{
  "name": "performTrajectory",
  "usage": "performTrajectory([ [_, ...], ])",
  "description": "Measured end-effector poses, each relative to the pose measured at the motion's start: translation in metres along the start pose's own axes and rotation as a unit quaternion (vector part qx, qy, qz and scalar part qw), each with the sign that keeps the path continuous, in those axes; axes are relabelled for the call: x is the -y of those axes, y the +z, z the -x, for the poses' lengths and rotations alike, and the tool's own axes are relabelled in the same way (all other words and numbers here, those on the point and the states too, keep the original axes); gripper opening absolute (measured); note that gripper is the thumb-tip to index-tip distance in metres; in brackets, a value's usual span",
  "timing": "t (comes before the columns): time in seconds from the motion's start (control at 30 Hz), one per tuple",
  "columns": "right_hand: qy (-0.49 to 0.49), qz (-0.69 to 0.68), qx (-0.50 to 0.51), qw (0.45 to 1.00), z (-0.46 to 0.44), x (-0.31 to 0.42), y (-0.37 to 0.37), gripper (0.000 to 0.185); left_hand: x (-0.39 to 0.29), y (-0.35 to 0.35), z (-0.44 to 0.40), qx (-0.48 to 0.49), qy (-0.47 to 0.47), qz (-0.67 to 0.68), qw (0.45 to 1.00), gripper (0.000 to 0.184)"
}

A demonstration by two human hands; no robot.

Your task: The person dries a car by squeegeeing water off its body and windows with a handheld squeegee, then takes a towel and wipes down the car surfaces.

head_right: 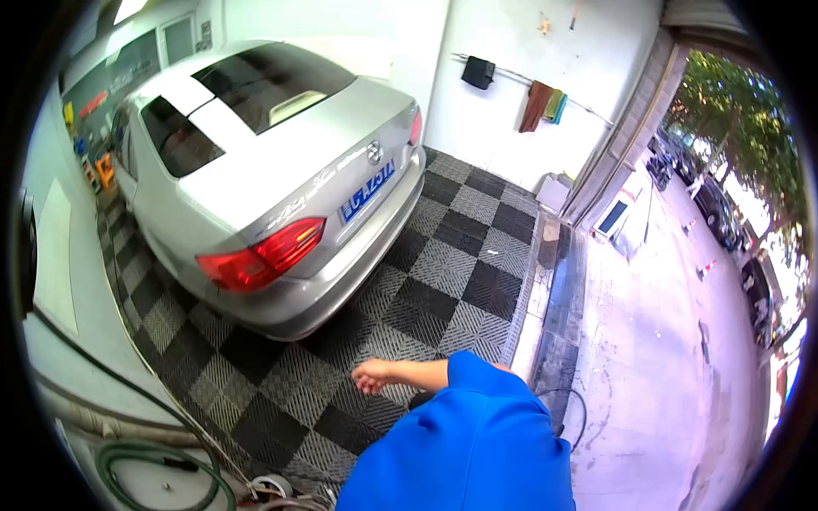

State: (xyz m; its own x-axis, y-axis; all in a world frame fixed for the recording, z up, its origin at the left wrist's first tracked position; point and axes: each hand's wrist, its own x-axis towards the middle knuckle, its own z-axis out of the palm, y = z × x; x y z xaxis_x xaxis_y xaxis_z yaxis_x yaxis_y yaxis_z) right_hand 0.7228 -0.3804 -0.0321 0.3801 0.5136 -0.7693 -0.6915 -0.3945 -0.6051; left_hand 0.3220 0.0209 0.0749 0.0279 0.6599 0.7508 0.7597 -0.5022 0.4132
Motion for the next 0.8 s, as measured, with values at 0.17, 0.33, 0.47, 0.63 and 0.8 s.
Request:
performTrajectory([
  [0.17, -0.031, 0.005, -0.1, 0.994, 0.021, -0.039, -0.13, 0.032, -0.174, 0.025, 0.142, 0.328, 0.017, 0.143, 0.934, 0.037],
  [0.33, -0.059, 0.104, -0.207, 0.971, 0.055, -0.05, -0.316, 0.035, -0.294, 0.051, 0.303, 0.647, 0.001, 0.124, 0.752, 0.037],
  [0.47, -0.123, 0.101, -0.347, 0.924, 0.118, -0.038, -0.426, 0.038, -0.397, 0.132, 0.365, 0.767, 0.166, 0.069, 0.616, 0.037],
  [0.63, -0.161, -0.073, -0.417, 0.891, 0.183, -0.004, -0.533, 0.039, -0.557, 0.198, 0.357, 0.671, 0.18, -0.008, 0.719, 0.059],
  [0.8, -0.236, -0.214, -0.369, 0.873, 0.179, -0.005, -0.642, 0.049, -0.657, 0.283, 0.354, 0.729, 0.138, -0.112, 0.661, 0.041],
])
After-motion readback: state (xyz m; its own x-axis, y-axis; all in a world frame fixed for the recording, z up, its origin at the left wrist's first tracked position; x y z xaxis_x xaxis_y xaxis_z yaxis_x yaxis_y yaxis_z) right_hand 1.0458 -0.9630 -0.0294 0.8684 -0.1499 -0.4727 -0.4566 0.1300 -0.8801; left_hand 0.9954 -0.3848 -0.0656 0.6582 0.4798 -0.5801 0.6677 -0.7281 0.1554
